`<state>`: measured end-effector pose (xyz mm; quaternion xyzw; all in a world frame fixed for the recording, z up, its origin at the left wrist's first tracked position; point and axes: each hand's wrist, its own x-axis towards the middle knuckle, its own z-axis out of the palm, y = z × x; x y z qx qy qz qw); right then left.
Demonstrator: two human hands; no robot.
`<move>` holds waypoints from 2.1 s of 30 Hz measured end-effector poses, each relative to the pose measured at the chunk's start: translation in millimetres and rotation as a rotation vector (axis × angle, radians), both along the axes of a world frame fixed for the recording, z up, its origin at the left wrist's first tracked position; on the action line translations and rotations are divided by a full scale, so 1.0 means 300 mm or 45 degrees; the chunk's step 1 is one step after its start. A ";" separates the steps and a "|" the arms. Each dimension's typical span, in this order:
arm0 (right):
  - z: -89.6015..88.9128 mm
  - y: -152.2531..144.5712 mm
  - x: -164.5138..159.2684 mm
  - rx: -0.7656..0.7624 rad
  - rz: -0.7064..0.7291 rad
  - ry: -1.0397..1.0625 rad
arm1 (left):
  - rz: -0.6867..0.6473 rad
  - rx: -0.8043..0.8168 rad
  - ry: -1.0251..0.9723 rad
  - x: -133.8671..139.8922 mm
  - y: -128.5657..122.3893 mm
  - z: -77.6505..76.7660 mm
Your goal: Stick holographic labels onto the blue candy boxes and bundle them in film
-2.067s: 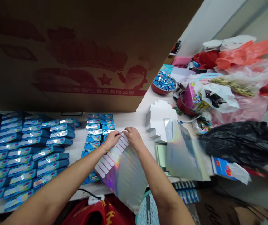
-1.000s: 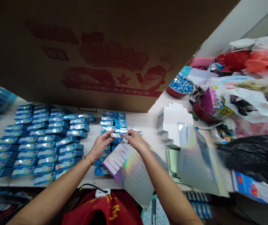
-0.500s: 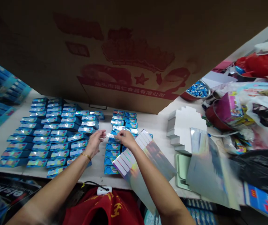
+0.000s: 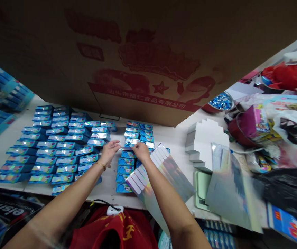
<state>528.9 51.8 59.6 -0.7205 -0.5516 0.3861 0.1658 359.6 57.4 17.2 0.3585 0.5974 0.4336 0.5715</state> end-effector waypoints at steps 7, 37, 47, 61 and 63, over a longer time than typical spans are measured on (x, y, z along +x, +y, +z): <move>-0.009 0.016 -0.031 -0.051 0.044 -0.308 | -0.130 0.114 0.164 -0.007 0.073 -0.078; -0.047 -0.794 0.565 0.420 -0.487 0.026 | -0.776 0.650 1.188 0.248 -0.159 0.178; 0.019 -0.675 0.499 0.611 -0.453 0.122 | -1.047 0.270 0.710 0.521 -0.136 0.137; 0.195 -0.476 0.782 0.435 -0.769 0.959 | -0.561 0.034 0.148 0.339 -0.228 0.363; 0.202 -0.470 0.761 0.458 -0.870 1.058 | -0.548 0.031 0.033 0.341 -0.266 0.353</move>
